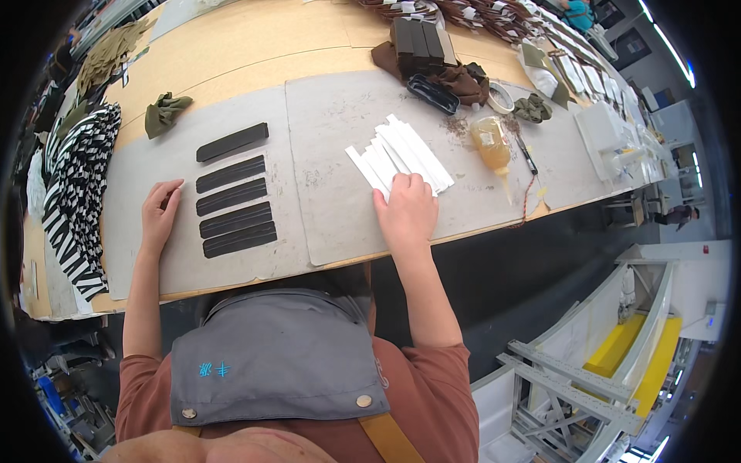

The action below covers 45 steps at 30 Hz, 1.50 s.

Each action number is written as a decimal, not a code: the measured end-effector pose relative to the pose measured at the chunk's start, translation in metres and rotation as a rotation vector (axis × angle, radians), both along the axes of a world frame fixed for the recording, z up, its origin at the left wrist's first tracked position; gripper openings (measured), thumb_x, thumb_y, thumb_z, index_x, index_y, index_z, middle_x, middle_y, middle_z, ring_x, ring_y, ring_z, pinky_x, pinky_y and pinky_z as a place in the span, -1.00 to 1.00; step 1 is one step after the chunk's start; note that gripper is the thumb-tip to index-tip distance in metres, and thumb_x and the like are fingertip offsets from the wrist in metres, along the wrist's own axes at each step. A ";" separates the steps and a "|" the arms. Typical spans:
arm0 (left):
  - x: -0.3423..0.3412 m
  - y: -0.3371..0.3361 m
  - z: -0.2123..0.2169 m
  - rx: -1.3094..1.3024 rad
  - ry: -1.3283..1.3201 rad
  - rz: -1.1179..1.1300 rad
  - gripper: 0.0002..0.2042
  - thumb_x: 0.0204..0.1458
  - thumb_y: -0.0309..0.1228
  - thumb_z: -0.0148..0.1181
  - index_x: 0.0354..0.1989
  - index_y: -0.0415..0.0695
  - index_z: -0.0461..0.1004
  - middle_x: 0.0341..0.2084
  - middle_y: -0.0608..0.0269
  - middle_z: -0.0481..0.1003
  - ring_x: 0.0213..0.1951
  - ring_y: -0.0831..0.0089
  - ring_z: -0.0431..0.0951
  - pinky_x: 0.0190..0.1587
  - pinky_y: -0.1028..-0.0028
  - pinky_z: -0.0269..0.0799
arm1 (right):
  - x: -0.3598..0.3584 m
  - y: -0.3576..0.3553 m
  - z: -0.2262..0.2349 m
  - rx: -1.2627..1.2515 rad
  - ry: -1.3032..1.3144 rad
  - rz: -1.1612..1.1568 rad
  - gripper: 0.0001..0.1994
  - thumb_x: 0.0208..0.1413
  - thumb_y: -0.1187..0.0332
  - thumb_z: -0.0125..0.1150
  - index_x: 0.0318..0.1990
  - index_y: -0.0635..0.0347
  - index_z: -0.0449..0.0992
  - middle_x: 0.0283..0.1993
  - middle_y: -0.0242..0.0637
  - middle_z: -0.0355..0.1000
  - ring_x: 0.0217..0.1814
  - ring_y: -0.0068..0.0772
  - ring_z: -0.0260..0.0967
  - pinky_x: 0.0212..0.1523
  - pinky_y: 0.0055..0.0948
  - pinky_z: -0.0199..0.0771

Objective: Assembling and gluing fabric or leather strap components at a workshop table.

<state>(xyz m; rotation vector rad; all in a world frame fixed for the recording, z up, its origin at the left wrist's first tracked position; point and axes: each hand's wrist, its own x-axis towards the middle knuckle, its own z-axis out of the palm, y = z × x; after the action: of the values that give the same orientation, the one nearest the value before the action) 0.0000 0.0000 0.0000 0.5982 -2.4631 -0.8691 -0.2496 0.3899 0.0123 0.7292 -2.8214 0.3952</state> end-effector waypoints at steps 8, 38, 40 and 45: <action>0.001 0.004 -0.001 -0.025 0.010 -0.001 -0.82 0.25 -0.53 0.18 -0.03 -0.21 0.63 -0.25 0.29 0.56 -0.29 0.58 0.49 -0.17 0.59 0.42 | -0.006 -0.004 0.001 0.110 0.105 0.053 -0.85 0.02 0.31 0.36 -0.35 0.13 0.53 -0.27 -0.29 0.47 -0.13 -0.18 0.46 -0.11 -0.11 0.42; -0.034 0.165 0.060 1.007 0.044 -0.466 -0.37 0.27 -0.40 0.12 0.51 -0.11 0.10 0.19 0.23 0.38 0.16 0.42 0.42 0.24 0.35 0.35 | 0.059 -0.037 0.052 -1.107 -1.538 0.379 -0.82 0.35 0.43 0.06 0.03 0.27 0.39 -0.29 -0.27 0.51 -0.43 -0.59 0.46 -0.39 -0.55 0.49; -0.036 0.185 0.063 1.140 -0.011 -0.521 -0.25 0.25 -0.18 0.11 0.55 -0.11 -0.04 0.27 0.23 0.35 0.23 0.39 0.39 0.27 0.30 0.28 | 0.082 -0.051 0.057 -0.924 -1.447 0.499 -0.82 0.35 0.39 0.13 0.00 0.27 0.42 -0.28 -0.32 0.51 -0.38 -0.63 0.45 -0.32 -0.56 0.47; -0.030 0.196 0.071 1.439 0.073 -0.276 -0.48 0.46 -0.12 -0.20 0.48 -0.12 0.11 0.21 0.18 0.38 0.17 0.39 0.44 0.27 0.30 0.34 | 0.111 -0.068 0.053 -0.689 -1.195 0.613 -0.85 0.37 0.34 0.18 -0.09 0.23 0.49 -0.27 -0.43 0.51 -0.30 -0.64 0.41 -0.21 -0.53 0.43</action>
<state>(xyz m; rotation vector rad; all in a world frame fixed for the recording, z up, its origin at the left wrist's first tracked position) -0.0300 0.1962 0.0708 0.5860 -1.4828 -2.6662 -0.1386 0.3216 0.0658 1.4840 -2.7784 2.4248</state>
